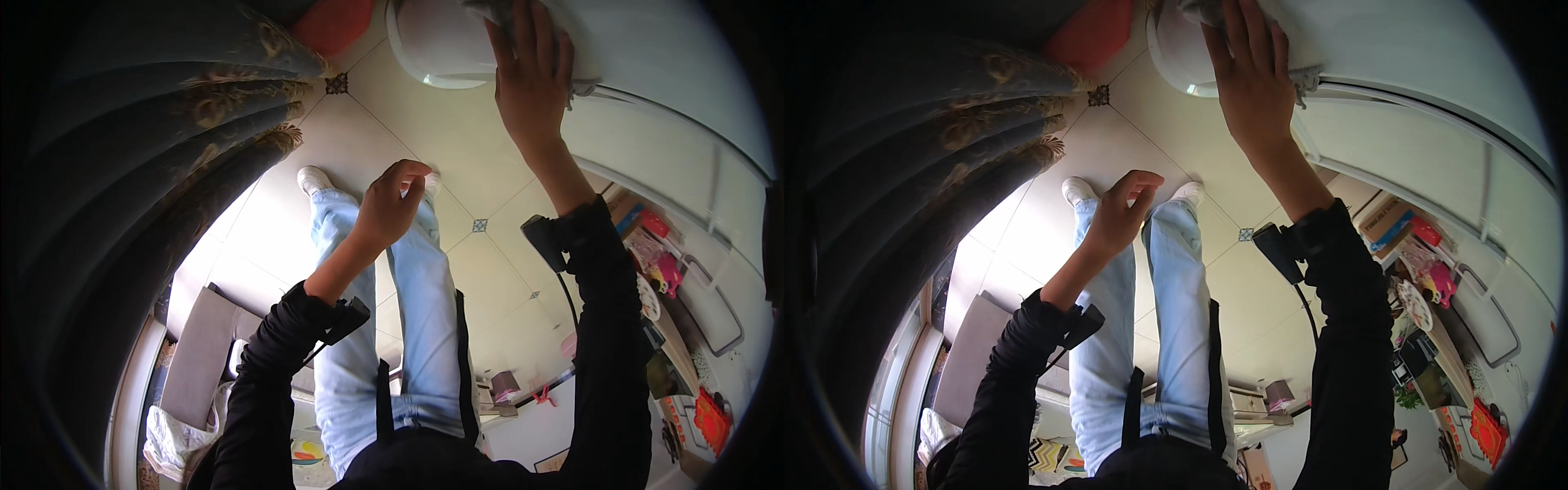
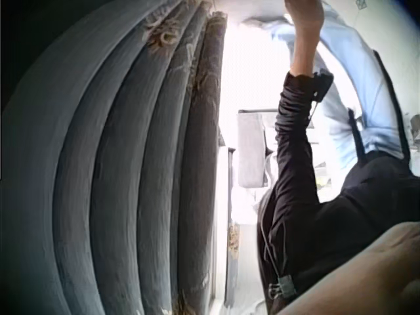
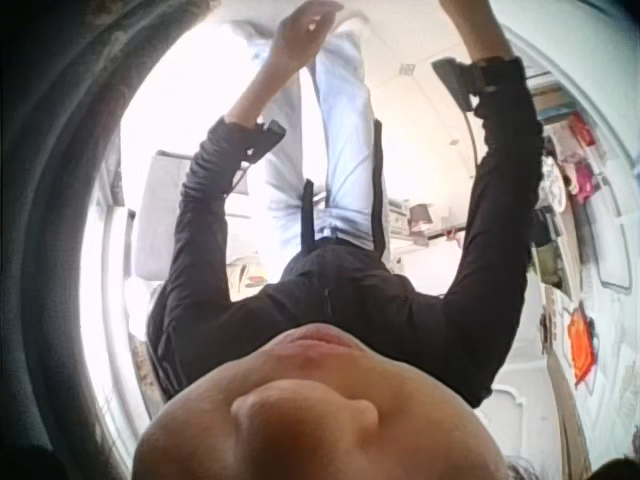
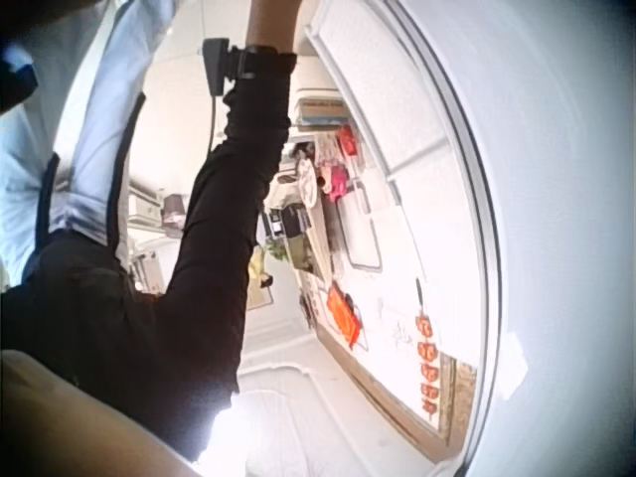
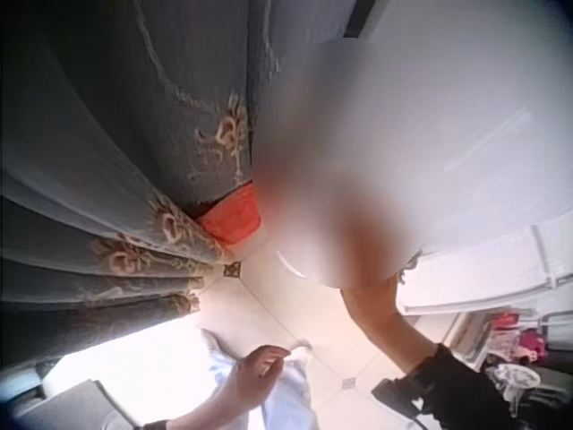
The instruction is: The person wipes the top of a television with a cloth, then moves to clean the front and sides of a wall-mounted air conditioner. They continue wiping the unit's lower section while crouching.
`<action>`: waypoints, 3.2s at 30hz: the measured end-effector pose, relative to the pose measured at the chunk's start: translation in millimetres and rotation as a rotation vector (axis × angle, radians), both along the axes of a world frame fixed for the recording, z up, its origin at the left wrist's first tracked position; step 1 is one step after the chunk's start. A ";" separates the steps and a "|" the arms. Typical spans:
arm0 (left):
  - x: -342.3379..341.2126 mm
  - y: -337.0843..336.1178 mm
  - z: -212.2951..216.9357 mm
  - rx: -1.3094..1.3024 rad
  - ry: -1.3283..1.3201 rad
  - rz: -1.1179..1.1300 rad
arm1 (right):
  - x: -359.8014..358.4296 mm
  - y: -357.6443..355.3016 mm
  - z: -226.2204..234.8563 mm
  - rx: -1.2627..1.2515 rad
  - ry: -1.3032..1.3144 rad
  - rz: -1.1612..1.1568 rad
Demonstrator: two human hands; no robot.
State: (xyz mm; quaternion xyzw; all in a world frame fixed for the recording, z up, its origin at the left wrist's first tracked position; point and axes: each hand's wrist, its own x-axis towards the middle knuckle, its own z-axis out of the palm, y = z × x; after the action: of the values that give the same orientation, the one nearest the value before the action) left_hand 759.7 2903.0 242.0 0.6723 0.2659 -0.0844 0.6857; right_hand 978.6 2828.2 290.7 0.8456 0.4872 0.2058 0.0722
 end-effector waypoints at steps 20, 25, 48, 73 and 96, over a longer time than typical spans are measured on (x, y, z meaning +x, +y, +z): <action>84.1 49.6 -396.7 0.056 -0.019 -0.306 | 24.8 -6.1 -409.8 0.012 0.086 0.223; 123.3 74.9 -449.4 0.167 0.013 -0.487 | 58.4 102.8 -490.9 0.124 -0.035 0.088; 117.5 80.5 -482.0 0.351 0.073 -0.671 | 36.9 -199.6 -521.4 -0.358 0.201 0.019; 120.3 52.7 -452.2 1.050 0.009 -0.931 | 36.4 -193.1 -544.1 0.442 0.491 0.047; 104.1 57.7 -467.7 1.320 -0.135 -1.131 | 99.6 -187.3 -535.8 0.482 0.572 -0.922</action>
State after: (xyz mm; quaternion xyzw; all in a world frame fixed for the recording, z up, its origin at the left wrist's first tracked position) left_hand 863.7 2960.7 -225.7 0.9670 -0.1544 -0.2009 0.0253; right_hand 1078.2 2640.9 -245.1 0.9844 0.0093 0.0219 -0.1743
